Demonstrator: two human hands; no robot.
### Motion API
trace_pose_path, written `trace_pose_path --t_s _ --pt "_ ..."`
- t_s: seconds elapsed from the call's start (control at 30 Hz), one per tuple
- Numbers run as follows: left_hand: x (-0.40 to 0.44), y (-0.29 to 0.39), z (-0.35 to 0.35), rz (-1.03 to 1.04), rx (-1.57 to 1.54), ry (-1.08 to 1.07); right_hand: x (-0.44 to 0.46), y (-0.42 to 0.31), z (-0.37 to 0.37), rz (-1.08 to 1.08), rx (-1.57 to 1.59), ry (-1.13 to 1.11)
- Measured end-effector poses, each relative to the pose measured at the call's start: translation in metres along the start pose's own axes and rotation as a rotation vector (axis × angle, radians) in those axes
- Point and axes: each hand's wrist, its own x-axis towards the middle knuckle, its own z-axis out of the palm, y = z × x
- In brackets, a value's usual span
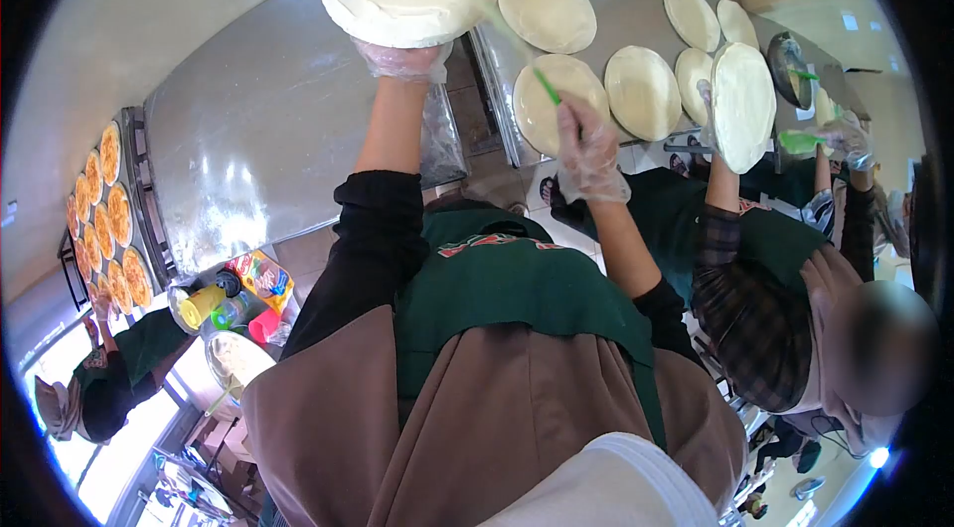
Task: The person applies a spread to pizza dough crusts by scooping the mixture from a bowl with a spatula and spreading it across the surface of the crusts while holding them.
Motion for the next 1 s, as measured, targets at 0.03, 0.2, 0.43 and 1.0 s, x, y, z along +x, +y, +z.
trace_pose_path --t_s 0.03,0.2,0.43,1.0 --pt "0.004 0.006 -0.004 0.002 0.010 -0.031 0.006 0.002 -0.001 0.001 -0.001 0.003" --pt "0.007 0.016 0.002 -0.082 -0.166 -0.015 0.007 -0.001 0.007 0.100 -0.097 -0.047" --pt "-0.017 0.009 0.017 -1.013 -1.569 0.250 -0.011 -0.021 0.007 -0.077 -0.037 -0.211" --pt "-0.020 0.047 0.013 -1.246 -1.470 -0.074 0.079 -0.013 -0.007 -0.040 -0.208 -0.274"
